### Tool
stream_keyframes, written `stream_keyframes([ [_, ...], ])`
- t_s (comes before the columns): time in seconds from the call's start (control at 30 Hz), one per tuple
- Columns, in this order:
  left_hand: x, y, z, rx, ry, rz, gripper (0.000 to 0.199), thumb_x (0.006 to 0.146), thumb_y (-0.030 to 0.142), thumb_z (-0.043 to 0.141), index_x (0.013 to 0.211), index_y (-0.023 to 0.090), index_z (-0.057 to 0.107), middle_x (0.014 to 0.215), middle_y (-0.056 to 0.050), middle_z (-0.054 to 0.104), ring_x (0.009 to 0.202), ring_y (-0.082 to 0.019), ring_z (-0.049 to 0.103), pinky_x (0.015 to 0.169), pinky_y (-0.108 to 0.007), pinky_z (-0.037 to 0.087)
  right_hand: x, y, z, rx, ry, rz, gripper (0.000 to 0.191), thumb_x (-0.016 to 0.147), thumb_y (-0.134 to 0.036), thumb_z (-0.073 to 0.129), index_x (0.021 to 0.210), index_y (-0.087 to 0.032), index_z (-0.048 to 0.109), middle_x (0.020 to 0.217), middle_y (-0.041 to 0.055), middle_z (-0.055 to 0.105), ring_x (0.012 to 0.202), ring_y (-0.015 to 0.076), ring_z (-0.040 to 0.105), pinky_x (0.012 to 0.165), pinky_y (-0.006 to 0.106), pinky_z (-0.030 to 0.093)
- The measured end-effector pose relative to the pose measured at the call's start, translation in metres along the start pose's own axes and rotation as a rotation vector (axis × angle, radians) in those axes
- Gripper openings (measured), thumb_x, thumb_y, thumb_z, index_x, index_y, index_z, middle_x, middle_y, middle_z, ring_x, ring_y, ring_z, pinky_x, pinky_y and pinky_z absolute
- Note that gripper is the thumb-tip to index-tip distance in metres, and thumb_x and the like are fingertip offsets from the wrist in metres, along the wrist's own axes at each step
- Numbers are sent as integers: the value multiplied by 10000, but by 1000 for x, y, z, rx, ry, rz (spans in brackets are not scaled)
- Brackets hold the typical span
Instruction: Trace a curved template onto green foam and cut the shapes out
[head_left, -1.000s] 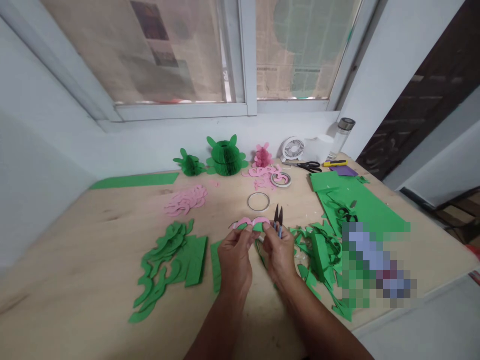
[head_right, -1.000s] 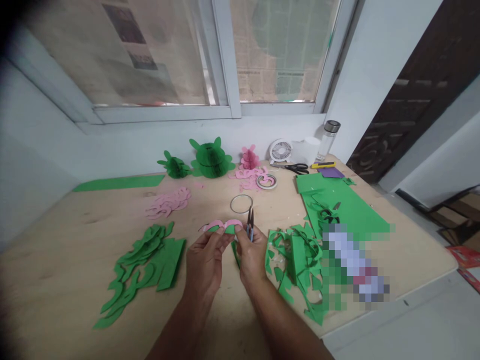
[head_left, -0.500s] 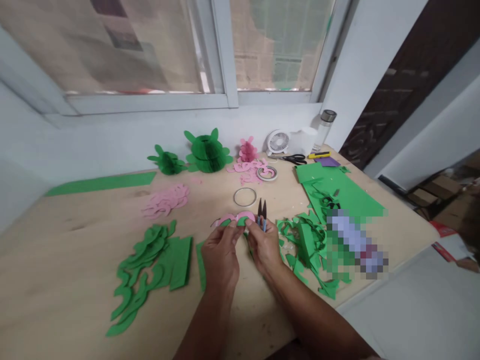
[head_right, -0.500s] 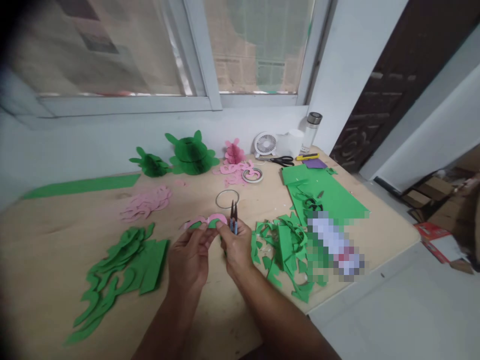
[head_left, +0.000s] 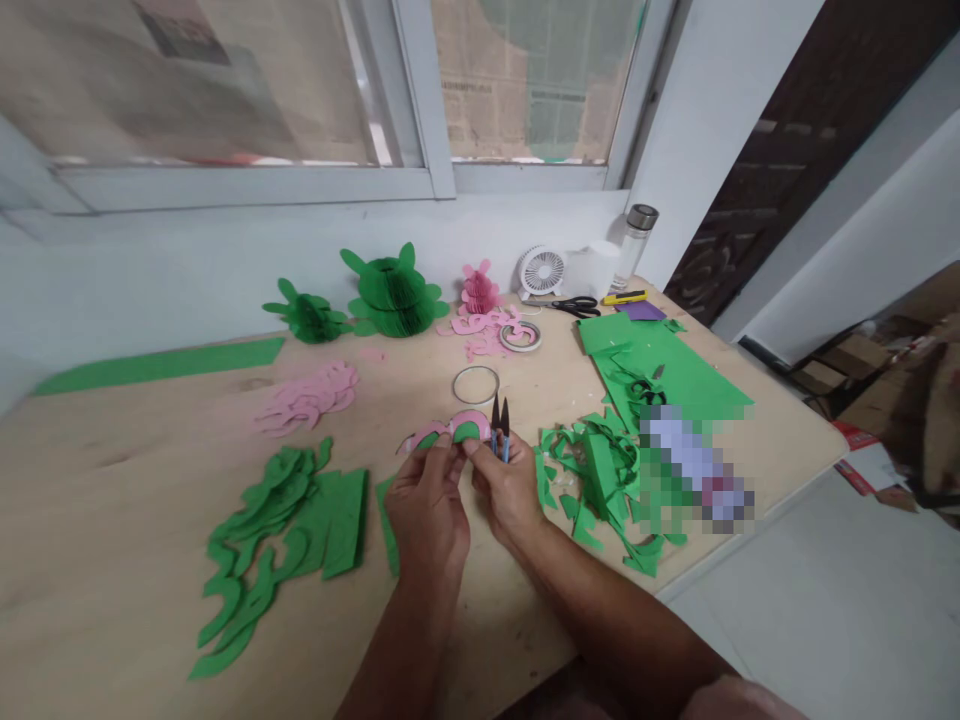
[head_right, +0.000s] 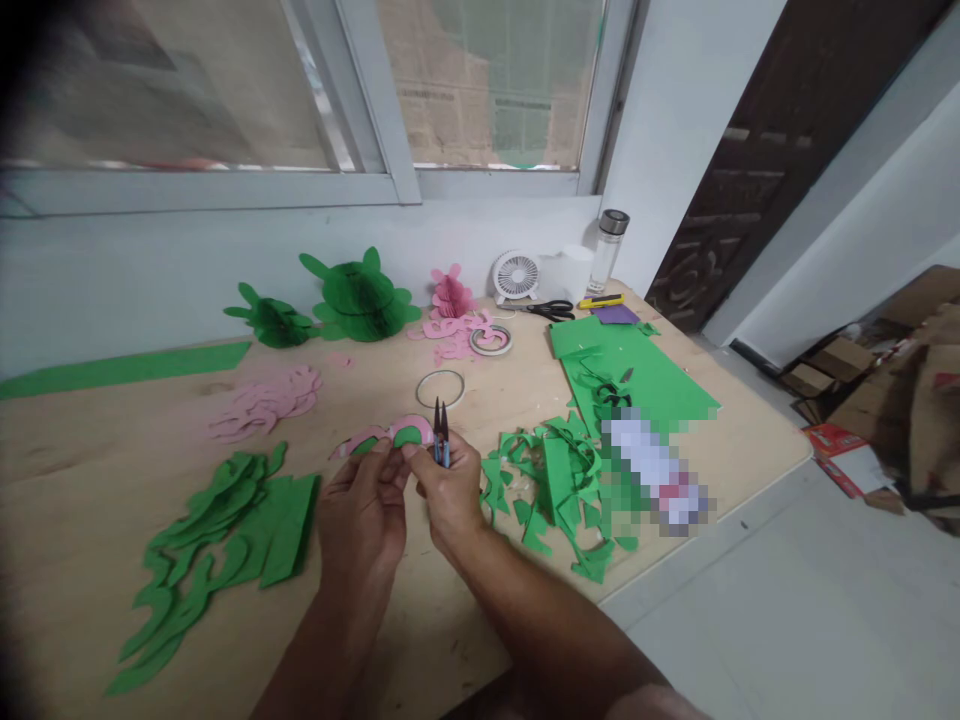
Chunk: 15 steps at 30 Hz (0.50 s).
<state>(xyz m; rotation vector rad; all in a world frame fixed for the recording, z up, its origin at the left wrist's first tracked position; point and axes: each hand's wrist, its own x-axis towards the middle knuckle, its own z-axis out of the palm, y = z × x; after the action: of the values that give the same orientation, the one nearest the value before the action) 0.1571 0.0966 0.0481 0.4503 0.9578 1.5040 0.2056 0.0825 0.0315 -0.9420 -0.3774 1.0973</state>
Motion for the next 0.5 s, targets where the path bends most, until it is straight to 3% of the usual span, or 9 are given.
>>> stream_keyframes([
  [0.3,2,0,-3,14,2,18,136,574,183,724,548,149,595,574,18,646,571,-105,621,625,-236,524,-3,4,0,-92,-2,-96,261,633,-362,737,698,-168,575,503,-95,396,424,54,269,391,190,215],
  [0.5,0,-3,0,-49,42,-32,141,552,182,740,561,138,606,562,21,637,545,-94,606,590,-213,505,-1,7,-2,-138,44,-120,261,641,-345,734,650,-173,538,485,-96,389,426,60,274,399,193,214],
])
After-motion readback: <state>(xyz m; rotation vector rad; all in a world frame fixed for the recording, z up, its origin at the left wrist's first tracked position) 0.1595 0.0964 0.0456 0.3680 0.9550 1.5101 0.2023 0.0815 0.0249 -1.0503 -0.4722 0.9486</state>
